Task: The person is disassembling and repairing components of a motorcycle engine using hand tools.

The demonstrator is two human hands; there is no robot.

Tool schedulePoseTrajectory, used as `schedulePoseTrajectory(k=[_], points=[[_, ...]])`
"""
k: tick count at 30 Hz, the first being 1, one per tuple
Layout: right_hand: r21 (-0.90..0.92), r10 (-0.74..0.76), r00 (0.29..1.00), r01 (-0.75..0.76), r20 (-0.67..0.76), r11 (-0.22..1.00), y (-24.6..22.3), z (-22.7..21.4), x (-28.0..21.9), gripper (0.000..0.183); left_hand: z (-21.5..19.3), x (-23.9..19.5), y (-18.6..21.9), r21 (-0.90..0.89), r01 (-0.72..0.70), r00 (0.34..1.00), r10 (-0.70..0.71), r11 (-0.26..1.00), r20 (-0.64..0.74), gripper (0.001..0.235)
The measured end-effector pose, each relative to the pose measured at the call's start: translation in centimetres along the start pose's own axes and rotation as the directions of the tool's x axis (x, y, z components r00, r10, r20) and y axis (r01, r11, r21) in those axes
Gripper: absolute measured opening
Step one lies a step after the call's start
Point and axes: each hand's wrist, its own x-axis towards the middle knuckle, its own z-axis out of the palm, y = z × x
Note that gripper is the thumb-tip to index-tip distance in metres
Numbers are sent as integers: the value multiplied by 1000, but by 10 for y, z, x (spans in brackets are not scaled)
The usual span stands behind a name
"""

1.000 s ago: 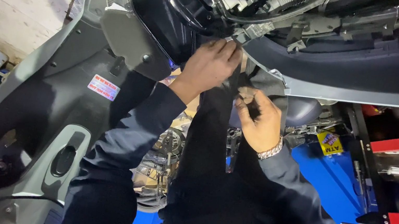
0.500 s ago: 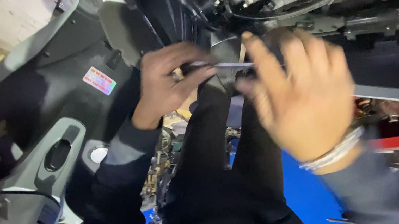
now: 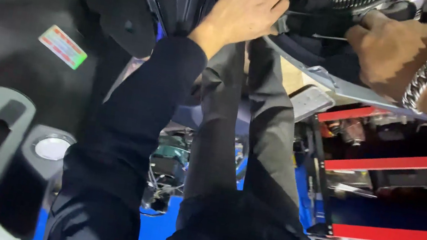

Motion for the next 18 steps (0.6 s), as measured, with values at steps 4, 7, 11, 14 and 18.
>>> schedulePoseTrajectory(k=[4, 7, 11, 14, 18], points=[[107, 58, 979, -80, 196, 991, -7, -2, 14, 38, 9, -7, 6, -52, 24, 999, -26, 998, -35, 51], [135, 28, 979, -57, 204, 989, -12, -43, 13, 32, 12, -5, 9, -95, 94, 995, -92, 991, 25, 51], [-230, -84, 944, 163, 318, 959, -27, -72, 33, 31, 18, -4, 10, -130, 97, 995, -99, 987, -8, 43], [-285, -127, 933, 230, 337, 931, -32, -46, 61, 43, 21, -6, 11, -135, 90, 995, -94, 987, -21, 41], [-379, -225, 898, 372, 378, 848, -32, -39, 69, 49, 22, -7, 12, -156, 93, 993, -103, 983, -57, 36]])
